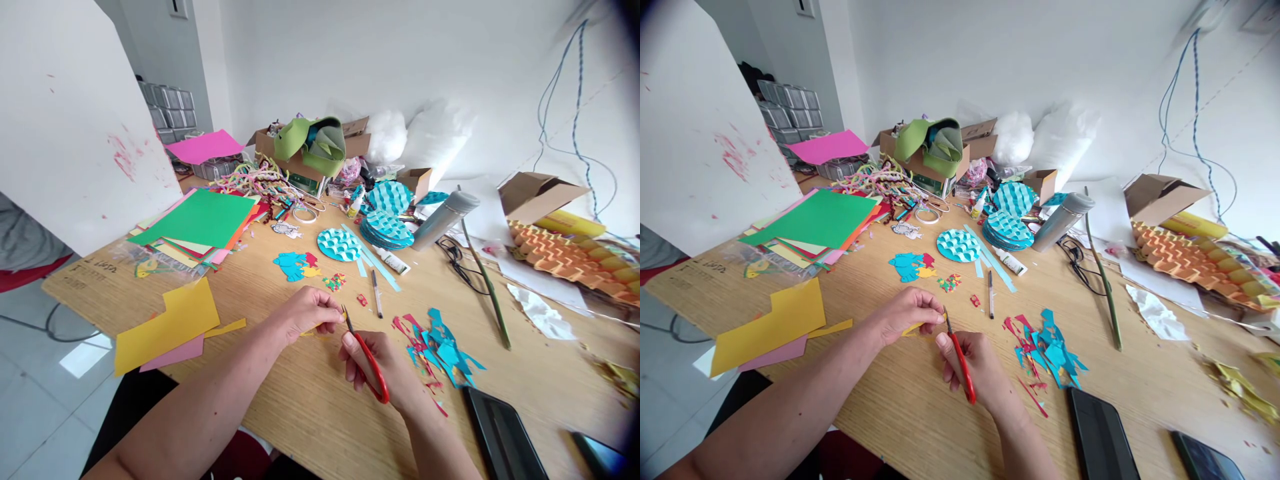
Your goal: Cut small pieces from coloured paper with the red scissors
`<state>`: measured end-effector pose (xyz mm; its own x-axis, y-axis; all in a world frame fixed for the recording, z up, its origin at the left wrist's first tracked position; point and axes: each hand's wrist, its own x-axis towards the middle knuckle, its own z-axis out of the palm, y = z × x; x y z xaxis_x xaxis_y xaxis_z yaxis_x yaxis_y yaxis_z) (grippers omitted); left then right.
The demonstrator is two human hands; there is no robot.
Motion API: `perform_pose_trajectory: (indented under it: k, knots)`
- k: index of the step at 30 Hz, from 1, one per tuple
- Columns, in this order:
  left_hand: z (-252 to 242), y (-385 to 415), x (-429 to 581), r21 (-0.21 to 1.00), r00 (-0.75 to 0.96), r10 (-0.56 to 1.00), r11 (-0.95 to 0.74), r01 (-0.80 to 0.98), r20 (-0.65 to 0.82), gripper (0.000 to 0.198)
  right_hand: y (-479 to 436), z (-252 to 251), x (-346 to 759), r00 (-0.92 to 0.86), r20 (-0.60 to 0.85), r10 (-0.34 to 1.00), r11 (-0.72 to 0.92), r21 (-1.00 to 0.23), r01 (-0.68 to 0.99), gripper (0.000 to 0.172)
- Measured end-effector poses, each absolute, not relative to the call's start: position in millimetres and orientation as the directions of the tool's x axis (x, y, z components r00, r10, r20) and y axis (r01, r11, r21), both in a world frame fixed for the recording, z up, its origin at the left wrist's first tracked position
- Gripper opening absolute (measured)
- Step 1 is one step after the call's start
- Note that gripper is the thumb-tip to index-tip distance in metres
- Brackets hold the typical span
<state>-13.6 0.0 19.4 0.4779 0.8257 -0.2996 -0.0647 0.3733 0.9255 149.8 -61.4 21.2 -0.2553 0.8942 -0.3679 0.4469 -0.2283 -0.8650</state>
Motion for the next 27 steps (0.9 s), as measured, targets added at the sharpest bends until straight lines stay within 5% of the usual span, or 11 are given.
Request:
perform_pose_trajectory:
  k: [27]
  knots:
    - [14.8,6.4,-19.9,0.932,0.49,0.822,0.359,-0.05,-0.291,0.018,-62.5,24.3,149.9,-0.237,-0.422,0.875,-0.283,-0.843,0.457,0.053]
